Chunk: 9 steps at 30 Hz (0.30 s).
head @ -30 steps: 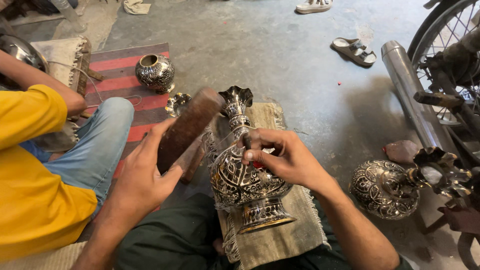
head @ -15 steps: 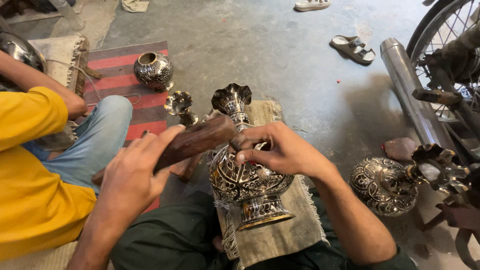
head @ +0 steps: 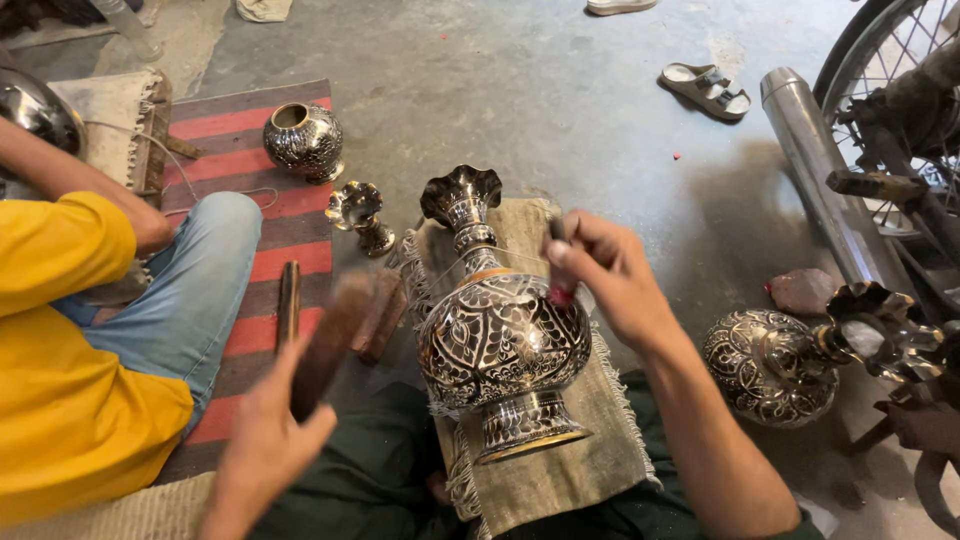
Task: The person uses a hammer and a small metal punch to engrave a decorative pattern on a silver-colored metal vase. They repeatedly tap the punch against the vase surface to create a detailed design.
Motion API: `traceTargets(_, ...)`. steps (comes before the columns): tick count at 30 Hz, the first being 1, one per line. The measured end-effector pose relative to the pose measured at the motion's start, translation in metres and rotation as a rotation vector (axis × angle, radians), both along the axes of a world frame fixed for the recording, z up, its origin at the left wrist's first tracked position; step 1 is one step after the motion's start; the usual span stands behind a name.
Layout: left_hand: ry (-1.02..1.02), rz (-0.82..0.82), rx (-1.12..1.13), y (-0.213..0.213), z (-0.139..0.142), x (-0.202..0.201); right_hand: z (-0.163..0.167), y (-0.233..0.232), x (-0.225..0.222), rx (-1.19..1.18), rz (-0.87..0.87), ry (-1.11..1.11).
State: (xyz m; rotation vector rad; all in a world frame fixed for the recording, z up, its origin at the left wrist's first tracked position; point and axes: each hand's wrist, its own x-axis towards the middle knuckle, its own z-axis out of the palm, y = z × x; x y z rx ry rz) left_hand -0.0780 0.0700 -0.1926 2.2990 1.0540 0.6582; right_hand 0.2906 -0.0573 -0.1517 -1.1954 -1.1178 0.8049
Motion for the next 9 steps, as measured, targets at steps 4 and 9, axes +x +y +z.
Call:
traceTargets(4,0.127,0.097,-0.393,-0.027,-0.088,-0.035,-0.005,-0.023,-0.021,0.176,-0.050,-0.627)
traceTargets(9,-0.073,-0.192,-0.630,-0.053,-0.186,-0.073,-0.004,-0.012,-0.032,0.181,-0.288,-1.065)
